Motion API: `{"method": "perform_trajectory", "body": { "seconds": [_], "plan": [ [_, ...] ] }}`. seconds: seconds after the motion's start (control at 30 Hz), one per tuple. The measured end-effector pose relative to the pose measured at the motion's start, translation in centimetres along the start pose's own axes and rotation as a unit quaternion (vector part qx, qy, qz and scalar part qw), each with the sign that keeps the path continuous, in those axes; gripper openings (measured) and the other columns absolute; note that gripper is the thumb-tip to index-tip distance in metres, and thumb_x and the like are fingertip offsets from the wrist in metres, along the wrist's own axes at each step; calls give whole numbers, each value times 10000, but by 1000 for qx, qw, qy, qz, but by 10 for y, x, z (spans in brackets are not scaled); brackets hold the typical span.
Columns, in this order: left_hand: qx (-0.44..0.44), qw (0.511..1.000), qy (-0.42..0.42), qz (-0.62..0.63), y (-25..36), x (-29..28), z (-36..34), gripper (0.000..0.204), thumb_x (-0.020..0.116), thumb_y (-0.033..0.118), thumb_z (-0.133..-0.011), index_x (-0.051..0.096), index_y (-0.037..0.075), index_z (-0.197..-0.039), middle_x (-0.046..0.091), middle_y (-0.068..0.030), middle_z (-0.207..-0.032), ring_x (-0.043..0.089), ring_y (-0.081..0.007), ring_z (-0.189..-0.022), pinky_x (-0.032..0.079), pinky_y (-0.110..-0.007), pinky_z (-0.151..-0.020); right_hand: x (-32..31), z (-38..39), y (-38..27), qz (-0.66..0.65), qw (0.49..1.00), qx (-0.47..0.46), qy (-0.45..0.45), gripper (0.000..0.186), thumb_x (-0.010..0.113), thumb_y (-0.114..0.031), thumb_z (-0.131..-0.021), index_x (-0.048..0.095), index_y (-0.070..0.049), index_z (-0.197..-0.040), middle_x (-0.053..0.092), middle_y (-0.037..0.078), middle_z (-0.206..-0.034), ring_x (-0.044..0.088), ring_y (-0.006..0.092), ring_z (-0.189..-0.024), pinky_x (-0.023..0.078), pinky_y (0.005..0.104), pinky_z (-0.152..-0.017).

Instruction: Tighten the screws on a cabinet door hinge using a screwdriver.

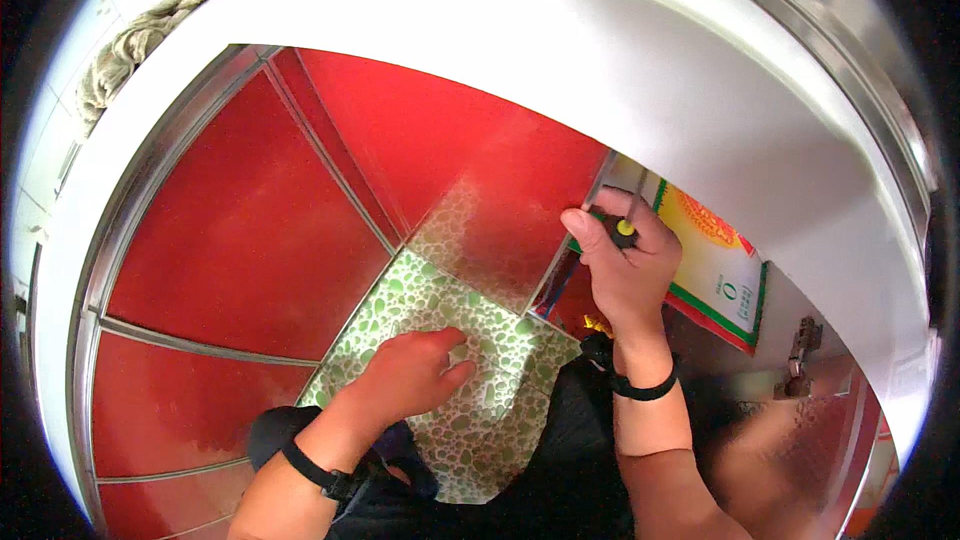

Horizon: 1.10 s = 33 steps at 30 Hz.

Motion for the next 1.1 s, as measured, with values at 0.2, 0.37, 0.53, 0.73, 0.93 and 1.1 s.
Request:
{"method": "perform_trajectory", "body": {
  "seconds": [0.2, 0.37, 0.53, 0.73, 0.93, 1.1],
  "plan": [
    [-9, 1000, 5, -8, -1, 0, -2, 363, 671, 299, -934, 661, 51, -1199, 728, -176, -880, 702, -381, -857, 553, -472, -772, 4, 4, 3, -57, 997, 46, 36, 250, 842, -157, -845, 705, -4, -987, 677, 19, -826, 589, 71, -601, 480, 211, -518],
    [-21, 1000, 5, 5, -3, -17, -1, 397, 679, 309, -932, 655, 40, -1222, 736, -193, -945, 710, -379, -878, 561, -466, -781, -2, -3, 14, -35, 996, 79, 22, 255, 852, -136, -828, 685, -2, -965, 656, 20, -784, 568, 70, -571, 469, 210, -512],
    [-86, 976, 169, 107, 27, -79, -14, 453, 726, 298, -928, 630, 16, -1270, 740, -164, -1033, 720, -219, -884, 568, -367, -789, -2, -11, 10, -18, 998, 31, -59, 247, 856, -143, -824, 669, -11, -918, 620, -8, -700, 547, 56, -555, 435, 207, -506],
    [-15, 888, 376, 266, 21, -126, -51, 1080, 808, 375, -880, 123, -110, -1561, 466, -296, -1482, 511, -348, -1354, 451, -422, -1095, -6, -15, 14, -32, 989, 100, -108, 247, 800, -159, -846, 662, 18, -948, 622, 12, -687, 558, 76, -543, 426, 222, -514],
    [5, 915, 345, 208, 18, -106, -66, 1241, 854, 423, -806, 28, -101, -1570, 260, -327, -1594, 314, -403, -1490, 333, -419, -1196, -24, -10, 58, -77, 987, 116, -79, 230, 604, -165, -915, 618, 23, -1046, 562, 43, -667, 497, 96, -534, 384, 250, -539],
    [26, 921, 362, 141, 30, -106, -71, 1315, 875, 457, -765, -4, -109, -1563, 219, -349, -1599, 300, -428, -1488, 332, -435, -1197, -24, -13, 45, 46, 981, 145, -124, 357, 601, -115, -878, 603, 9, -1213, 595, 56, -774, 524, 104, -604, 414, 261, -568]
  ]
}}
Point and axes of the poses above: each hand's wrist, its own z-axis away from the middle knuckle, its own x-axis out of the palm, y = z × x, the point moved 6 cm from there along -z, towards the middle knuckle
